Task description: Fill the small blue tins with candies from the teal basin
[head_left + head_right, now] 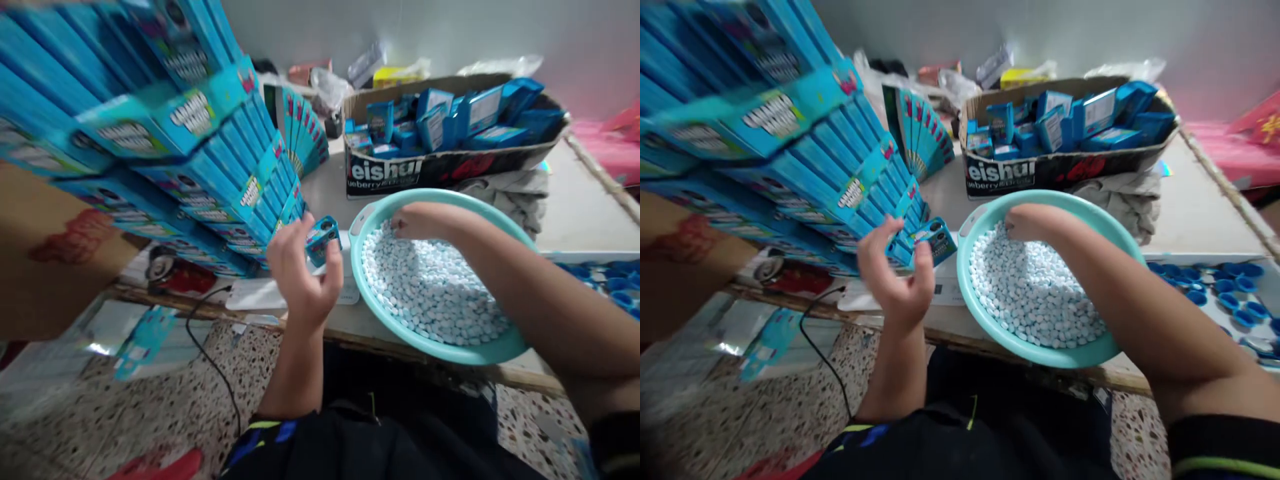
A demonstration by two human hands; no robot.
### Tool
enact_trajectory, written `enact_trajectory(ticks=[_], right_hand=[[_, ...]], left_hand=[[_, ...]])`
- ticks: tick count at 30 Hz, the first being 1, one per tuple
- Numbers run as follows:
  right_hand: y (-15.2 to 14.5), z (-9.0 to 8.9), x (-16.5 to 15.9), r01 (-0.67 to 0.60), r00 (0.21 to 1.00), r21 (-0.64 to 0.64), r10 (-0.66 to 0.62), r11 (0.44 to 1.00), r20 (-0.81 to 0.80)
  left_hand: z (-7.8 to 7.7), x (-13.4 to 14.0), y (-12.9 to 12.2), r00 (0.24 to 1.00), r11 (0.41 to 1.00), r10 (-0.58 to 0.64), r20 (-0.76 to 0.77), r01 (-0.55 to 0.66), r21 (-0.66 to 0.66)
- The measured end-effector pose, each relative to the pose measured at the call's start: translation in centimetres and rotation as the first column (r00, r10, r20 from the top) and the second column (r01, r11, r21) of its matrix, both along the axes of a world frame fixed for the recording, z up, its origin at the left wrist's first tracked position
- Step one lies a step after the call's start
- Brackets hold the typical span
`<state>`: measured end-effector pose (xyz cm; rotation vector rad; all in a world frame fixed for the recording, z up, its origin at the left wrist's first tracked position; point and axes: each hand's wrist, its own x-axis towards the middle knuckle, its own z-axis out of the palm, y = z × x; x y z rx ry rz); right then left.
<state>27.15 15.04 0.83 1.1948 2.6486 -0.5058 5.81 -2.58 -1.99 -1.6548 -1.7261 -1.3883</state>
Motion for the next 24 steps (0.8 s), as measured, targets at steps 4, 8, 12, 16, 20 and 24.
enact_trajectory(ticks=[4, 8, 12, 16, 20, 24], right_hand=[[-1.1, 0.8, -0.7, -0.027, 0.999, 0.004, 0.027, 1.0, 0.034], [-1.4, 0.7, -0.9, -0.041, 0.999, -0.008, 0.041, 0.999, 0.004], [-1.1, 0.2, -0.9, -0.039, 0.998, -0.055, 0.037, 0.998, -0.044], [-1.4, 0.8, -0.7, -0.029, 0.997, -0.089, 0.022, 0.996, -0.076], [-2.0, 1.7, -0.8, -0.02, 0.996, -0.091, 0.012, 0.996, -0.089], [-2.0, 1.7, -1.1, -0.007, 0.998, -0.087, 0.001, 0.996, -0.061]], left_hand=[[1.0, 0.7, 4.8, 1.0, 0.956, 0.0, -0.024, -0.007, -0.293], [0.1, -0.4, 6.2, 0.999, 0.951, -0.004, -0.052, -0.012, -0.308], [6.9, -0.9, 1.5, 0.925, 0.97, -0.238, -0.298, 0.21, -0.125], [20.1, -3.0, -1.8, 0.795, 0.978, -0.166, -0.584, 0.21, 0.008], [29.7, -7.8, 2.0, 0.84, 0.984, -0.169, -0.515, 0.114, -0.136], [31.7, -12.0, 7.8, 0.85, 0.985, -0.097, -0.517, 0.009, -0.171]])
